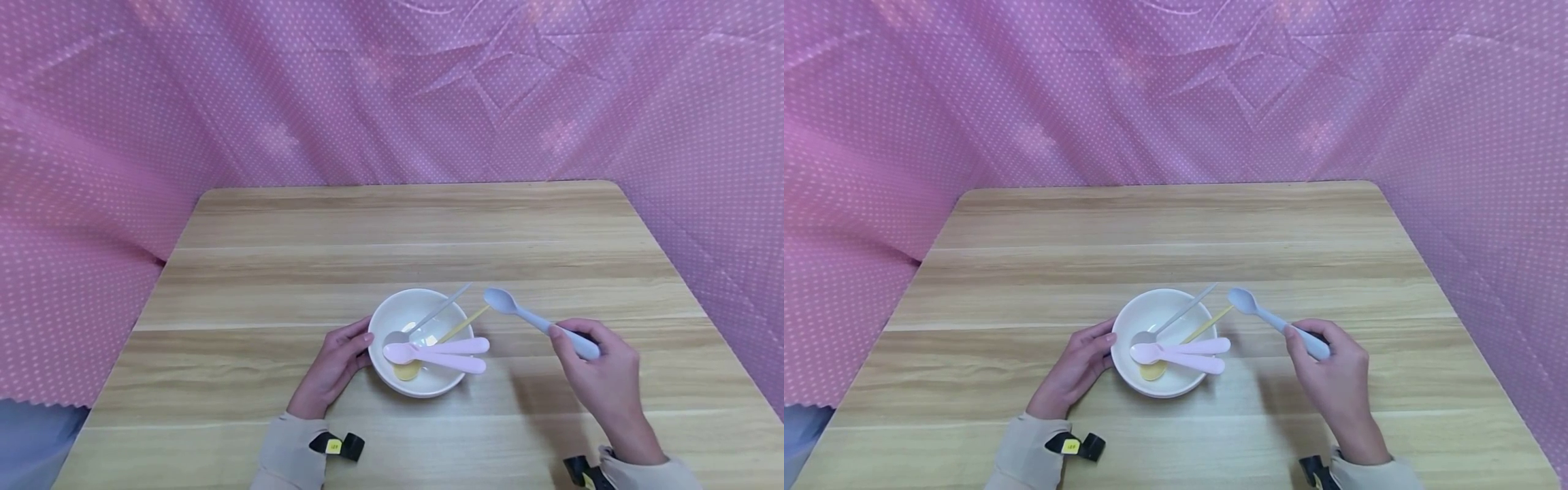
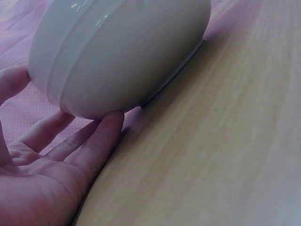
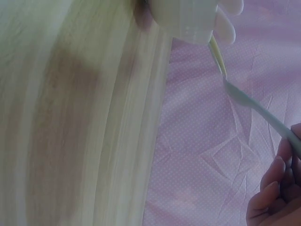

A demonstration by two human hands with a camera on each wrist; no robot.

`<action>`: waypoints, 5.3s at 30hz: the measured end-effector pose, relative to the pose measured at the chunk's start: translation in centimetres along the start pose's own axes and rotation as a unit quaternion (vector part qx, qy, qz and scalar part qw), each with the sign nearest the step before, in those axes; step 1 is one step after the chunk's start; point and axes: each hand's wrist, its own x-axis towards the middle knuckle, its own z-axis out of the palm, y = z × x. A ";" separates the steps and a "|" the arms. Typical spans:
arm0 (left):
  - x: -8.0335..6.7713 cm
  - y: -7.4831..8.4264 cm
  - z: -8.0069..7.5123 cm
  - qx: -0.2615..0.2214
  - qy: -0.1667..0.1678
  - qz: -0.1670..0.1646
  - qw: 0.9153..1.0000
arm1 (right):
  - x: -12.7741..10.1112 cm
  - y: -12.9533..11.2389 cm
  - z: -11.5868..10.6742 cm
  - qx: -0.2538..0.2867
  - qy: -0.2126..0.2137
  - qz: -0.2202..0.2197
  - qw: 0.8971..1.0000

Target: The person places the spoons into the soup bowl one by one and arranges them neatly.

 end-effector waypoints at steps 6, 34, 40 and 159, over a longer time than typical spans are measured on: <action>0.0 0.0 0.0 0.000 0.000 0.000 1.000 | 0.0 -0.3 0.5 0.004 -0.011 -0.002 1.000; 0.0 -0.1 0.0 -0.009 -0.006 0.005 1.000 | 0.6 -0.7 0.9 0.032 -0.005 -0.044 0.999; 0.0 0.0 0.0 -0.009 -0.006 0.004 1.000 | 0.4 -1.0 1.4 0.034 -0.015 -0.038 0.999; 0.6 0.1 -1.1 0.000 -0.006 0.013 1.000 | -0.6 -2.8 6.9 -0.038 -0.185 -0.117 0.975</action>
